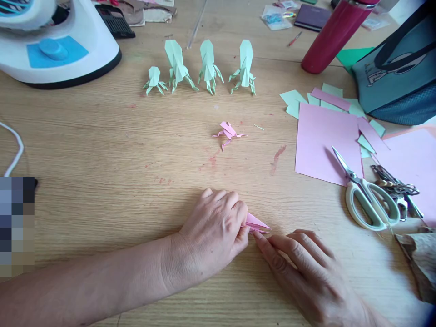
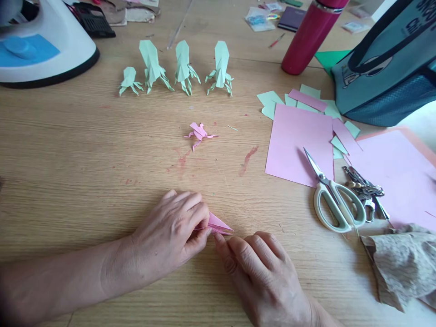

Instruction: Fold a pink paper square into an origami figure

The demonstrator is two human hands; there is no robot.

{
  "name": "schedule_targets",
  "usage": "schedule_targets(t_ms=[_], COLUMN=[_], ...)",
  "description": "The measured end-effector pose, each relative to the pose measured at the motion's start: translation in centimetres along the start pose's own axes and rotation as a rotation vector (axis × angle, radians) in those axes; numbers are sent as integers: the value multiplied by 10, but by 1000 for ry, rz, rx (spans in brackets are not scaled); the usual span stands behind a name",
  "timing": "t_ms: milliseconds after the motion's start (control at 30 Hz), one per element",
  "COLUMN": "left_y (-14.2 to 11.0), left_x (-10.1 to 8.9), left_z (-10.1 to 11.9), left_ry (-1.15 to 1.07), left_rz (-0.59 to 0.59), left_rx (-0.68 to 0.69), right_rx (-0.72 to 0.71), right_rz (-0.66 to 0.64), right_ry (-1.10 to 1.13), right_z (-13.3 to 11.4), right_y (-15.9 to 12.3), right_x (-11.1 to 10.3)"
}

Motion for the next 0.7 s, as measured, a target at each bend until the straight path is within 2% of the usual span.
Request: schedule_targets(t_ms=[700], left_y=[-2], left_x=[4], left_z=[-2], left_ry=[-39], left_rz=[57], left_rx=[31], right_rx=[18], right_rz=[14], right_ry=[-47], right_z=[-2], right_y=[3], right_x=[3])
Point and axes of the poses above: each hand's wrist, its own y-axis towards the middle knuckle, its own x-axis out of the palm, z = x × y, the point moved 4 cm from there along y, towards the middle knuckle, and after that the axes turned 11 degrees about x, right-handed, at the moved point
